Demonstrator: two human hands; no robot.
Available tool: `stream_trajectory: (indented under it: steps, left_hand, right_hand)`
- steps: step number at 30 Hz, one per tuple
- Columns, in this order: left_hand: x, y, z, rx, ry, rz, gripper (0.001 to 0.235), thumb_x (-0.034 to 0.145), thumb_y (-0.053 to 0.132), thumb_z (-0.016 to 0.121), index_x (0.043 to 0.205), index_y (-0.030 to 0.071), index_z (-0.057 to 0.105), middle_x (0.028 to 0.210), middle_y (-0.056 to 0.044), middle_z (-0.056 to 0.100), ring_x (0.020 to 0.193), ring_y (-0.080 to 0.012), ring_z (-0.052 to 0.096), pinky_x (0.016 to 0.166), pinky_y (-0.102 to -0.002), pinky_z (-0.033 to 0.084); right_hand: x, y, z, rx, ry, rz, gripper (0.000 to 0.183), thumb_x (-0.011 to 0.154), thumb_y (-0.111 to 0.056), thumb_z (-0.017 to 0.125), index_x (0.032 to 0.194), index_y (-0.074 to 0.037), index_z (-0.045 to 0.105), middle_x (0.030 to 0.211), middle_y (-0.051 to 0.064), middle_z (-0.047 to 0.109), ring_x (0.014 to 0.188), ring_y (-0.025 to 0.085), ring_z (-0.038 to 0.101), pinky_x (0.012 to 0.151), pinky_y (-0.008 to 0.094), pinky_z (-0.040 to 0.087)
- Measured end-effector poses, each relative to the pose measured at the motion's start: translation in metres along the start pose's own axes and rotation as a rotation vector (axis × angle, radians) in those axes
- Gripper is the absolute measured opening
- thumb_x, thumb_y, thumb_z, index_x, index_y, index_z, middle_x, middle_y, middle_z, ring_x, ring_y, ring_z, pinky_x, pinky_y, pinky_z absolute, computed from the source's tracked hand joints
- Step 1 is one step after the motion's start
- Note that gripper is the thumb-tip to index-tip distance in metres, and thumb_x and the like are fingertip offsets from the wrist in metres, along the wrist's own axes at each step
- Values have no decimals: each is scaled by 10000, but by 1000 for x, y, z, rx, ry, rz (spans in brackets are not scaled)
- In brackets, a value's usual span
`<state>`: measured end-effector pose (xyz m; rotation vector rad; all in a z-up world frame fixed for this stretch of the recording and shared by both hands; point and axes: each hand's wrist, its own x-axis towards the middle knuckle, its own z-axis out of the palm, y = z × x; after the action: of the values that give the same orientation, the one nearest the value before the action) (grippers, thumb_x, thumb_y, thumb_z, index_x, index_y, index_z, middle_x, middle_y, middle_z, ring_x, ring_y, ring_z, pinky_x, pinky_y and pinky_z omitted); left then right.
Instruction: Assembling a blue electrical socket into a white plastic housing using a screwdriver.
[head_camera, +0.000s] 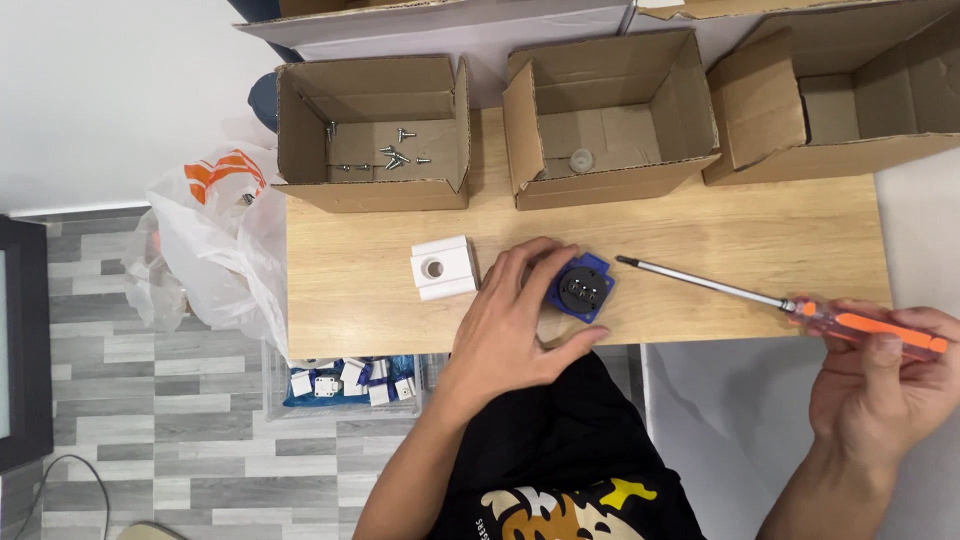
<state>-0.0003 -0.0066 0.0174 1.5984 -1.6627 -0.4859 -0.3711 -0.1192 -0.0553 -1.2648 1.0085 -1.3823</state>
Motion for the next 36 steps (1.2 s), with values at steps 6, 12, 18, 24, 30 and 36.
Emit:
stream_trajectory:
  steps: [6,12,18,24,30,36]
  left_hand:
    - [-4,-5,8,45,81,26,592,1002,356,758,1487,71,571,1368,-154,587,1244,-349,632,1085,-507,586]
    - [-3,-4,3,-1,62,60,542,1033,328,707,1498,73,594,1424,-128,656,1277,-328,641,1122,-506,572]
    - [-3,-6,3,-12,43,57,449,1093,315,680,1481,96,622,1445,-78,687,1295,-312,638,1133,-477,545]
    - [-4,-8,3,-27,6,57,428,1118,330,619,1489,117,626,1480,-47,691,1326,-299,635,1127,-480,537]
    - [-5,-8,2,-42,6,54,422,1117,327,618,1483,118,638,1473,-49,704,1308,-307,649,1115,-482,539]
    - [-5,-9,1,-54,10,68,411,1120,316,618,1473,107,643,1468,-63,708,1320,-318,660,1119,-488,543]
  right_hand:
    - [-6,-4,5,-11,-60,-6,343,1221,-313,657,1421,-141,438,1293,239,674,1064,431,734,1041,604,722]
    - [-11,2,-8,-26,-103,-34,347,1211,-256,620,1452,-120,410,1280,280,644,1139,408,710,1085,669,705]
    - [-13,9,-22,-54,-142,-54,383,1176,-270,614,1440,-100,395,1262,329,627,1148,431,707,1068,617,686]
    - [-14,8,-20,-81,-147,-79,403,1156,-259,620,1423,-62,390,1204,346,623,1102,416,717,990,545,701]
    - [-15,14,-27,-80,-147,-83,440,1129,-283,660,1423,-70,411,1159,286,622,1124,375,726,1046,548,709]
    - [-14,2,-13,-85,-174,-94,434,1124,-292,649,1400,-71,398,1152,313,615,1109,379,717,1026,656,721]
